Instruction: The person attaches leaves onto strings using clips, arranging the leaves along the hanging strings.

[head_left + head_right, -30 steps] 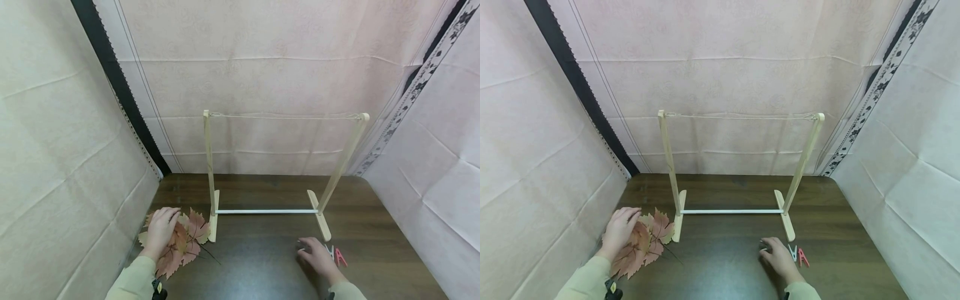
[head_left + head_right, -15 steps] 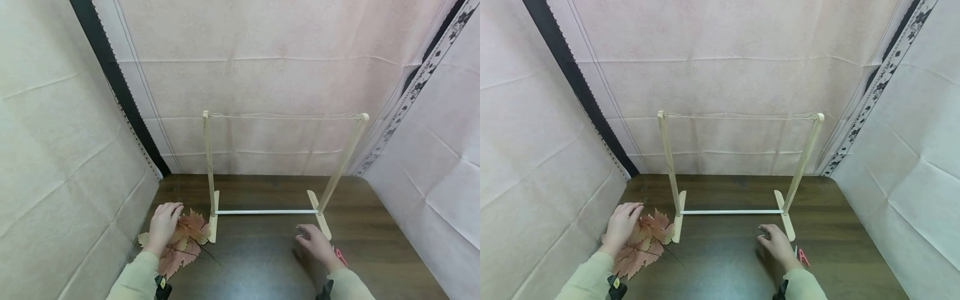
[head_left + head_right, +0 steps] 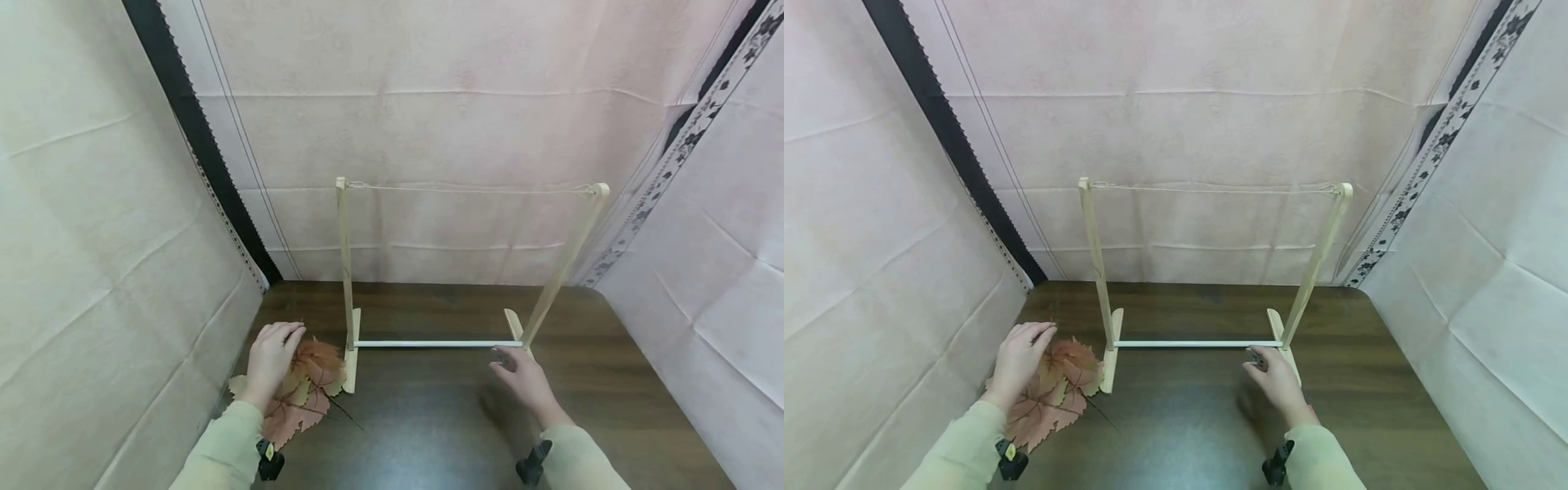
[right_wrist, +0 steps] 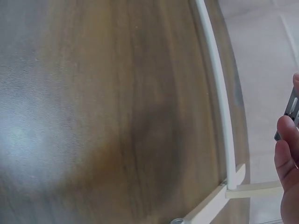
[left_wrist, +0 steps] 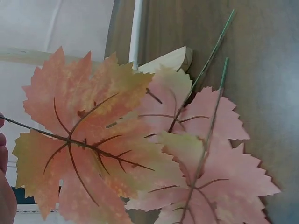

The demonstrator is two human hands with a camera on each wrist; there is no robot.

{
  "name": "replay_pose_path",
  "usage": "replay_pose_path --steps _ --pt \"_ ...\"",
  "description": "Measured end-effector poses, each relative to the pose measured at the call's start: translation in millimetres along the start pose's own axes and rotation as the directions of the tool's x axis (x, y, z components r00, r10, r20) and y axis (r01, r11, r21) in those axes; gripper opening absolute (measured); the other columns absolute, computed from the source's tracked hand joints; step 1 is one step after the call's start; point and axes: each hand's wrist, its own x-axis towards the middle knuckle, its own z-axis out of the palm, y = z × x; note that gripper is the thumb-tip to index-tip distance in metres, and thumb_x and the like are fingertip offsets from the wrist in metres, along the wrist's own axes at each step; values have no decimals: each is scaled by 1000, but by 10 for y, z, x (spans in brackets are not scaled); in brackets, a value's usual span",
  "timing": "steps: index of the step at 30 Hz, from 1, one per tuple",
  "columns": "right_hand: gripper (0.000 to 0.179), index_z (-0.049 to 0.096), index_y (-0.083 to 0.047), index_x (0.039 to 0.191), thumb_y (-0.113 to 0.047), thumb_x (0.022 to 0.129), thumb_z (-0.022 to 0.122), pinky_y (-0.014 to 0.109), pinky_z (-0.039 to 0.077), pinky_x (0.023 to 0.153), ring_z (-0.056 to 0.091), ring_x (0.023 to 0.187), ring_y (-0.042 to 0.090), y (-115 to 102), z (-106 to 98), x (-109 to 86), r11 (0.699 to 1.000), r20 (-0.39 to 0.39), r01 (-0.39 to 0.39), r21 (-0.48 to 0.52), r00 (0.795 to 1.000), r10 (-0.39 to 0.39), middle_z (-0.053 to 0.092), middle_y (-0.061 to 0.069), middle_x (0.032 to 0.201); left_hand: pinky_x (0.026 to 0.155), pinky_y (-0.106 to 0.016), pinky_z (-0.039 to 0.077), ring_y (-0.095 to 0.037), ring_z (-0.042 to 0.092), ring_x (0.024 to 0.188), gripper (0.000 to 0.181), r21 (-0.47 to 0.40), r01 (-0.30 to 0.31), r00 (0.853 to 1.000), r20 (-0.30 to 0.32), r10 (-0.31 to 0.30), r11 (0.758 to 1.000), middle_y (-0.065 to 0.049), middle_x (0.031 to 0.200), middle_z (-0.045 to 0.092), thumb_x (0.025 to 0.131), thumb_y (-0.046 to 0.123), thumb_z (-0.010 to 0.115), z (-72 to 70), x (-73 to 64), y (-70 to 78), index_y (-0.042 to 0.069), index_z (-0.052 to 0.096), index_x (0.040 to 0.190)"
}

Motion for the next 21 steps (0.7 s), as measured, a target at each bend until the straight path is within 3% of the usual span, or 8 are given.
replay_pose_path --steps 5,14,21 --pt "42 58 -7 124 -27 88 67 47 48 82 60 100 31 -42 -87 11 1000 -19 0 13 1000 0 60 13 116 75 -40 47 -25 57 88 16 -23 -13 999 -36 12 1000 -9 96 69 88 13 66 -9 119 34 3 71 98" --pt "50 54 -9 128 -38 88 65 44 51 78 60 101 32 -128 -232 131 998 5 -42 39 999 42 54 14 121 77 -38 46 -25 57 88 17 -25 -41 999 -32 41 999 -9 96 69 88 14 66 -8 286 134 3 71 99" --pt "55 51 -6 131 -41 89 61 45 51 75 60 98 32 -260 -367 243 1000 -15 2 32 1000 -2 53 18 123 77 -39 45 -23 55 88 19 -33 -16 1000 -15 15 999 -8 97 68 91 18 63 -38 365 221 5 71 101"
